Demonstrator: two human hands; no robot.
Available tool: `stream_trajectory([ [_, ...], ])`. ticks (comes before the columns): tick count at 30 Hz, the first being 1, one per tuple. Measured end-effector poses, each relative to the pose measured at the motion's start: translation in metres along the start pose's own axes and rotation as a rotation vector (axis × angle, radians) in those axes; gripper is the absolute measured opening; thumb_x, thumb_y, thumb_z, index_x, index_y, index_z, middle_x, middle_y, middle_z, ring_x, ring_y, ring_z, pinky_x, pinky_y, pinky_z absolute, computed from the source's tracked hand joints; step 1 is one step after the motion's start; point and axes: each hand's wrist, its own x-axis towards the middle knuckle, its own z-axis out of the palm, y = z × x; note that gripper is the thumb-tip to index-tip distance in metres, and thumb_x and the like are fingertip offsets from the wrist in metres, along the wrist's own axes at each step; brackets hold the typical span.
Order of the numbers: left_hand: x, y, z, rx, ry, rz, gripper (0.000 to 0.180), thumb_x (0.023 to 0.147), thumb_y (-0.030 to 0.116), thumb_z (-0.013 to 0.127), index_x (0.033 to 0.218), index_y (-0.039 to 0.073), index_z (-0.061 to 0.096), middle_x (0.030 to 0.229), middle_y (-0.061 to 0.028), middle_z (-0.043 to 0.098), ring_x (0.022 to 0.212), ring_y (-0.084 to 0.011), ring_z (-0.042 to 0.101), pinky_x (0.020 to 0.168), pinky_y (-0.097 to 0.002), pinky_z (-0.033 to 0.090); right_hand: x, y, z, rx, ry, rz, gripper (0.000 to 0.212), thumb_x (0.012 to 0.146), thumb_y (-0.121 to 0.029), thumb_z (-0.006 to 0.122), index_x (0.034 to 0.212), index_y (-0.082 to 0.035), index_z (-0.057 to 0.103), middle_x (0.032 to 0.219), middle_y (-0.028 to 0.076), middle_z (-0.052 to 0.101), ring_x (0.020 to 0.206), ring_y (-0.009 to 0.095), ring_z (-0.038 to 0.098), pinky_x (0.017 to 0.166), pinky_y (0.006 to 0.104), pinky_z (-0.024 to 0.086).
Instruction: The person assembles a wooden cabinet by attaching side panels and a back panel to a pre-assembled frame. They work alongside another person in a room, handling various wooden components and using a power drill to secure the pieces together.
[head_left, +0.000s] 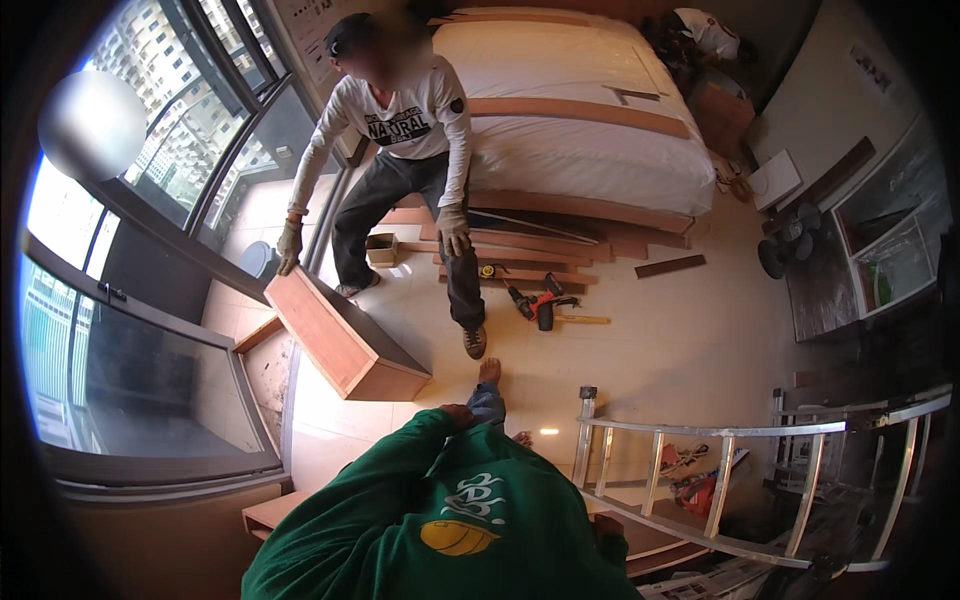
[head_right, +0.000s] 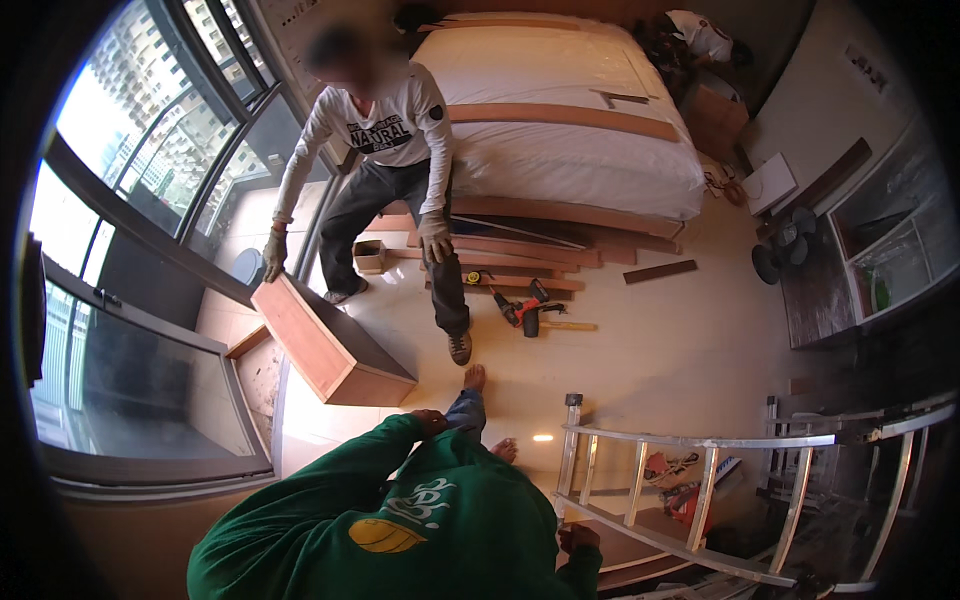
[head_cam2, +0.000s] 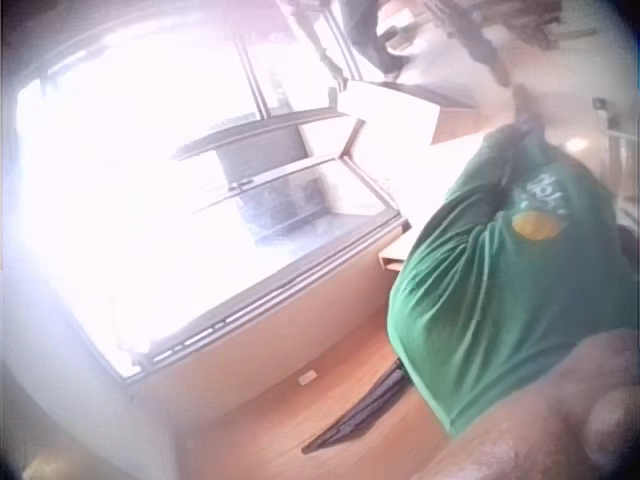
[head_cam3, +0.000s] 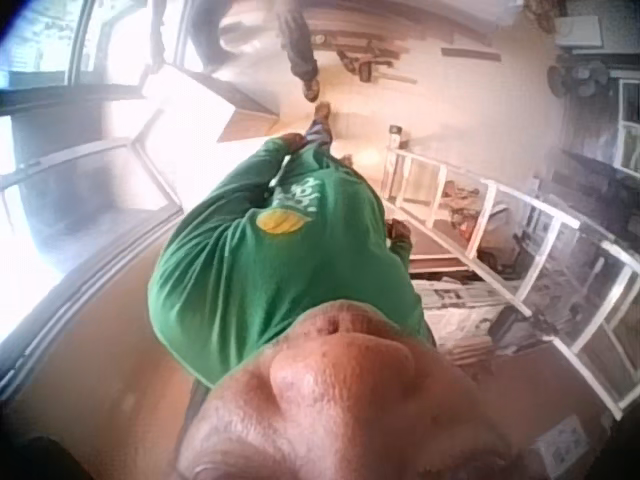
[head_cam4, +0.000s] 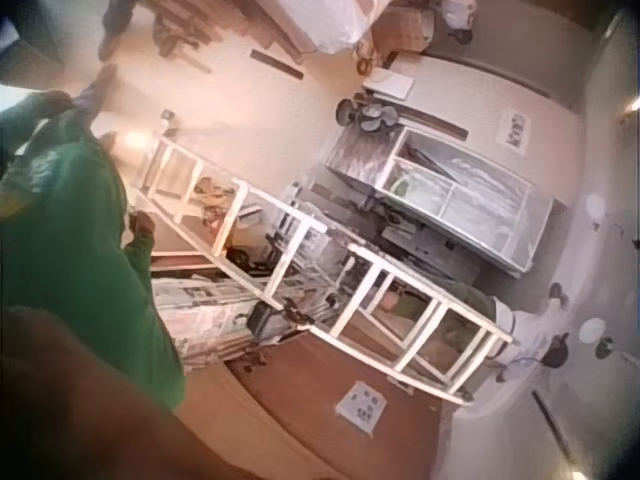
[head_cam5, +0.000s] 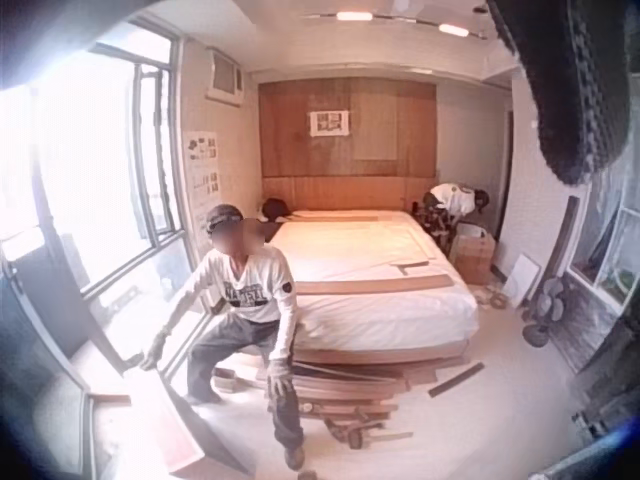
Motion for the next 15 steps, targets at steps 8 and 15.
stream_trajectory([
  [8, 0.076, -0.039, -0.028, 0.383, -0.126, -0.009, 0.057, 0.084, 0.055, 0.050, 0.096, 0.004, 0.072, 0.100, -0.0195, 0.068, 0.097, -0.0352, 0.065, 0.087, -0.0435, 0.051, -0.039, -0.028, 0.011, 0.236, 0.199, 0.072, 0.041, 0.093, -0.040, 0.053, 0.100, -0.003, 0.070, 0.064, 0.011, 0.060, 0.043, 0.018, 0.045, 0.042, 0.0335, 0.040],
  [15, 0.085, -0.018, -0.128, 0.006, 0.213, 0.141, 0.045, 0.072, 0.053, 0.064, 0.083, 0.010, 0.074, 0.089, -0.0181, 0.070, 0.089, -0.0348, 0.067, 0.082, -0.0433, 0.053, -0.025, -0.040, 0.057, 0.423, 0.277, 0.076, 0.037, 0.094, -0.035, 0.051, 0.097, 0.000, 0.065, 0.071, 0.012, 0.067, 0.046, 0.018, 0.052, 0.042, 0.0339, 0.043],
])
